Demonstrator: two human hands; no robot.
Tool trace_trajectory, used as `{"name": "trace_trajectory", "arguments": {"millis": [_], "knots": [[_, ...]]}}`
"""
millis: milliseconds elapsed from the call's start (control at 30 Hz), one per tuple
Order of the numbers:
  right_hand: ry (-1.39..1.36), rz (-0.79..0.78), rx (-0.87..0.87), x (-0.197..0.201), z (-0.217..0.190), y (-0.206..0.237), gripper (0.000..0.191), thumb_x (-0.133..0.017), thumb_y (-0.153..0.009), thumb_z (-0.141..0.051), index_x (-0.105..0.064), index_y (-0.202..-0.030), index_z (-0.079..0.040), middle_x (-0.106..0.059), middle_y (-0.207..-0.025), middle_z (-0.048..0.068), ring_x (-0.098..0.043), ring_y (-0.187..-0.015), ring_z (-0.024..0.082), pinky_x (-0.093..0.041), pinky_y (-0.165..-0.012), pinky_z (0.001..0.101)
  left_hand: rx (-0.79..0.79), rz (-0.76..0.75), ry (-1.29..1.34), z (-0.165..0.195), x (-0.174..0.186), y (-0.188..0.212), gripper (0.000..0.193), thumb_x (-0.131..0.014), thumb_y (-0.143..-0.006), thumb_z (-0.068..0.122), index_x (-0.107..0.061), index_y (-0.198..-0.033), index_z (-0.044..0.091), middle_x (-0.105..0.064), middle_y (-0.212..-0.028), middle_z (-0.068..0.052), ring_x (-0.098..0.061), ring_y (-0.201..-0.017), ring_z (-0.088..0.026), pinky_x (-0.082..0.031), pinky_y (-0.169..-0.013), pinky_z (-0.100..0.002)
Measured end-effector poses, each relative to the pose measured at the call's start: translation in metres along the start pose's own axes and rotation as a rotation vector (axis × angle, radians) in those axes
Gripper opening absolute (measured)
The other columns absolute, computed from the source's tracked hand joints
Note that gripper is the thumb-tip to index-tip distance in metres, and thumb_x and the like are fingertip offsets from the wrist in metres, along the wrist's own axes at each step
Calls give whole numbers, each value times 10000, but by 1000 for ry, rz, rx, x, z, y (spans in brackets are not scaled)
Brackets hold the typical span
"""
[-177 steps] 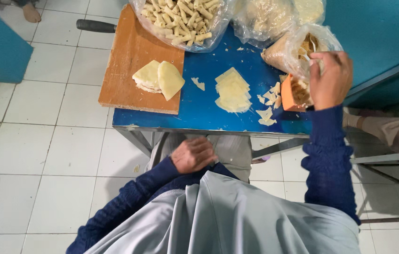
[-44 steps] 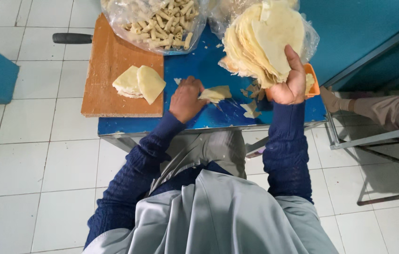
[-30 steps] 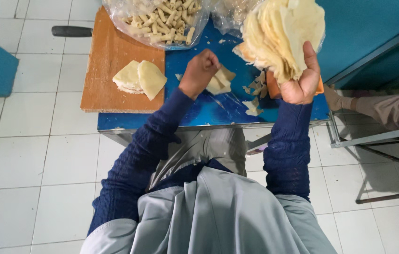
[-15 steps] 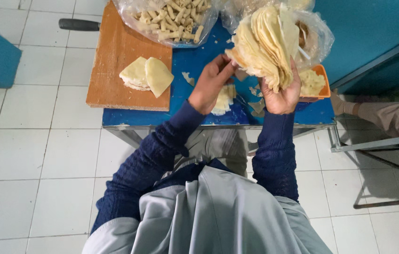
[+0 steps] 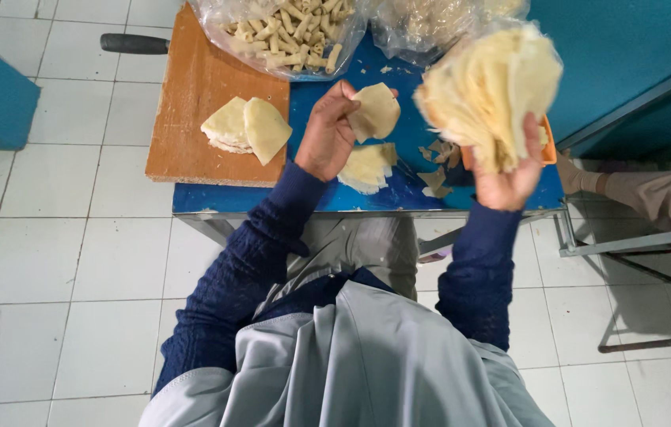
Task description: The person spreads filling from an orange container onto thin wafer sheets with a spoon, folds the sheets over the filling, and stacks the folded pieces on a wooden board. They occasionally gather scattered sheet pieces and rearrange a stack of sheets on the table.
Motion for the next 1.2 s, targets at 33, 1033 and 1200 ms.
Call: {"name": "trace_trajectory", "arguments": {"millis": [33, 1033, 1200], "knots": [[27, -12, 28, -4, -9, 7, 600, -468, -1096, -265, -386, -1630, -4, -419, -1654, 240, -417, -1527, 426, -322, -1281, 610, 40, -8, -2, 1, -2, 0, 102, -427, -990, 7, -495, -944, 69, -683, -1299, -262, -696, -1170, -327, -583, -985, -418], [122, -36, 250, -31, -128, 58, 456, -550, -1111, -172, -372, -1522, -91, -482, -1525, 145, -496, -1390, 314, -480, -1220, 515, -424, 183, -1656, -40, -40, -39, 564, -738, -950, 170, -490, -1456, 148, -481, -1443, -202, -424, -1335, -442, -422, -1098, -516], [304, 31, 415, -32, -170, 76, 593, -526, -1094, -176, -366, -1657, -84, -474, -1661, 187, -463, -1522, 404, -351, -1239, 644, -394, 116, -1708, -48, -50, -122, 204, -735, -894, 156, -710, -1094, 185, -653, -1152, -72, -558, -1161, -382, -495, -917, -509]]}}
Point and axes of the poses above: each hand's wrist, its own y-axis away from the middle knuckle, its own x-axis out of the back of the hand, z = x × y, the point moved 3 cm from there along -y, towards the middle knuckle
